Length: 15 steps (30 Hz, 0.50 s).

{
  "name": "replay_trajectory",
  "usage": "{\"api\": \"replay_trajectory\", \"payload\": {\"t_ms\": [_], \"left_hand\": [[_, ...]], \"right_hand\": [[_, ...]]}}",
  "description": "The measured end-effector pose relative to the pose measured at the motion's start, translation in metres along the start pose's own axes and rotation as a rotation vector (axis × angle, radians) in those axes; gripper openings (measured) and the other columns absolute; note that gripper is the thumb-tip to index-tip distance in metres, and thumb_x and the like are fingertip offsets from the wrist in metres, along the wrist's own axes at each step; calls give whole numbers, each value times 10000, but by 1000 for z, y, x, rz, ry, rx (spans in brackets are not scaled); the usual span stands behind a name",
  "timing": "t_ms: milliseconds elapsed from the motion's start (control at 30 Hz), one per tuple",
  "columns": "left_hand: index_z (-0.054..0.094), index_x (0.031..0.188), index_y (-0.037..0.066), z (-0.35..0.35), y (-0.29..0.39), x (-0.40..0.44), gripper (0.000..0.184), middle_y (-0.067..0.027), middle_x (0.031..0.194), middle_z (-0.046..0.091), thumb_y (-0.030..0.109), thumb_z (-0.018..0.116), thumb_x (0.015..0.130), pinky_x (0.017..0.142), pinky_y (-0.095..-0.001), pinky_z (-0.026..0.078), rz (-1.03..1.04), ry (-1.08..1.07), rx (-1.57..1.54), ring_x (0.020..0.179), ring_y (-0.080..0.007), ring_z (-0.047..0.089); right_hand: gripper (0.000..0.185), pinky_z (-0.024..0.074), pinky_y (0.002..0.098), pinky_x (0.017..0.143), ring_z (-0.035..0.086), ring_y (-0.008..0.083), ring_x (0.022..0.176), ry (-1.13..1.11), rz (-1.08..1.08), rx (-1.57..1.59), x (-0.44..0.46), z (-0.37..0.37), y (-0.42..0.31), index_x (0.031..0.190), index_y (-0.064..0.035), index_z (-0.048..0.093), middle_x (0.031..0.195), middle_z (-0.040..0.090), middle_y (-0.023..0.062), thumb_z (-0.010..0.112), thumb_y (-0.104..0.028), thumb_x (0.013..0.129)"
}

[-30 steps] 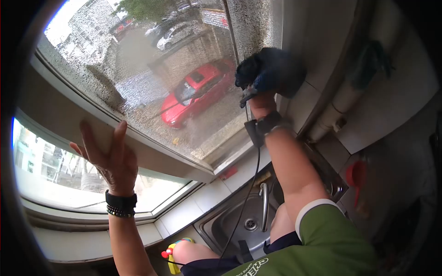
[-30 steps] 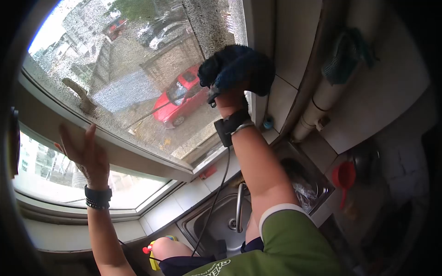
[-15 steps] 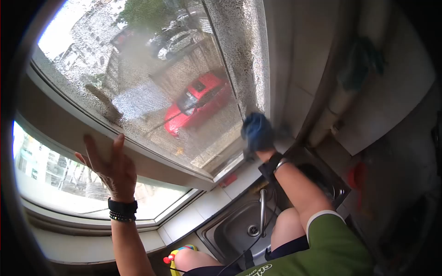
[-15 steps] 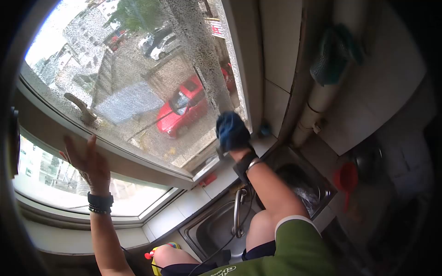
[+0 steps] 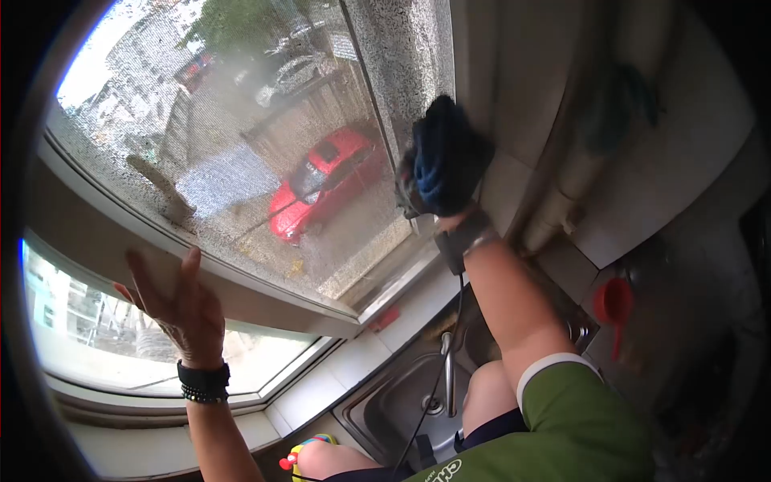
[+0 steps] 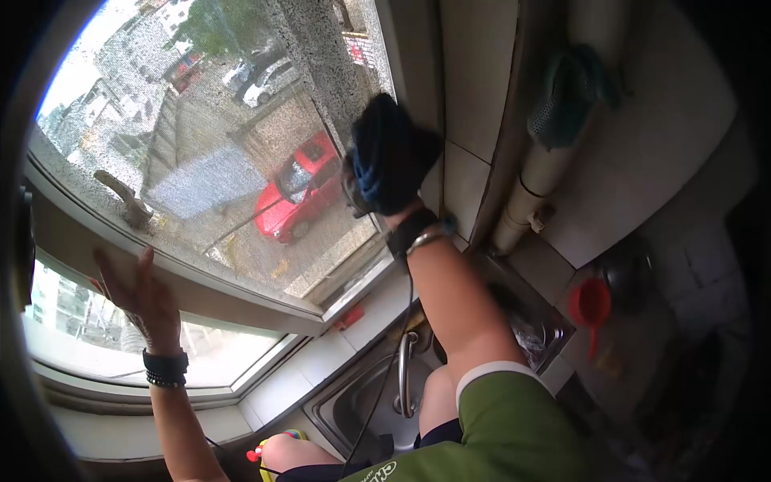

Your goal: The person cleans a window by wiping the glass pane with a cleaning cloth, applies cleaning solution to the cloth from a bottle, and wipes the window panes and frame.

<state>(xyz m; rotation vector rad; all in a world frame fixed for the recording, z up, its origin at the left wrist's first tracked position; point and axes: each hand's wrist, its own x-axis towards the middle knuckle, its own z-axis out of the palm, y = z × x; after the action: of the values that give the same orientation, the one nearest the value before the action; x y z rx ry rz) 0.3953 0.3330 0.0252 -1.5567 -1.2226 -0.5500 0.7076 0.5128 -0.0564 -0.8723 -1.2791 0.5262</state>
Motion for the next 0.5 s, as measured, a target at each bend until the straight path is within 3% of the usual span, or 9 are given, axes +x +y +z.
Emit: {"api": "replay_trajectory", "payload": {"t_ms": [133,167,233,300,367,433,500], "left_hand": [[672,1094,241,-1,0,0,332,-235,1468,265,199,492,819,1092,-649,98,-25,-72,-15,1405,-392,205],[648,1155,169,-7,7,7,418,-202,1456,289,43,502,783,1119,-619,118,0,-63,-27,1374,-358,265],[656,1126,177,-7,5,6,410,-202,1458,284,30,517,768,1118,-623,120,19,-49,-50,1374,-358,262],[663,1081,188,-6,7,7,396,-199,1461,273,12,541,748,1115,-629,127,5,-39,-70,1379,-359,248],[663,1087,190,-6,8,8,399,-193,1464,269,16,541,750,1115,-629,131,9,-25,-68,1378,-362,245],[663,1094,191,-5,8,8,403,-188,1467,266,18,540,752,1114,-629,133,13,-26,-62,1376,-365,246],[663,1100,193,-4,8,6,406,-184,1470,264,20,539,754,1113,-631,135,7,-41,-49,1372,-367,250]], "right_hand": [[253,416,278,427,505,130,502,-41,225,-12,-46,1,29,790,-130,502,630,487,8,464,-275,993],[225,451,272,484,547,129,575,-87,251,-296,-56,-5,31,834,-133,534,680,527,18,468,-279,991],[184,496,279,642,601,140,769,-201,-195,-1252,-61,-12,97,994,-128,578,828,597,42,481,-284,982],[234,501,303,785,611,165,920,-90,-663,-1518,-43,-7,125,1123,-102,598,950,634,60,511,-239,955],[255,491,327,869,609,189,982,157,-514,-763,-15,-2,37,1147,-65,616,997,646,68,553,-149,915],[213,494,335,775,613,213,896,375,-583,-665,28,6,-36,1086,-56,607,946,637,69,581,-138,891],[95,468,325,562,576,238,669,282,-619,-512,74,26,-42,890,-84,564,765,578,55,598,-171,870]]}}
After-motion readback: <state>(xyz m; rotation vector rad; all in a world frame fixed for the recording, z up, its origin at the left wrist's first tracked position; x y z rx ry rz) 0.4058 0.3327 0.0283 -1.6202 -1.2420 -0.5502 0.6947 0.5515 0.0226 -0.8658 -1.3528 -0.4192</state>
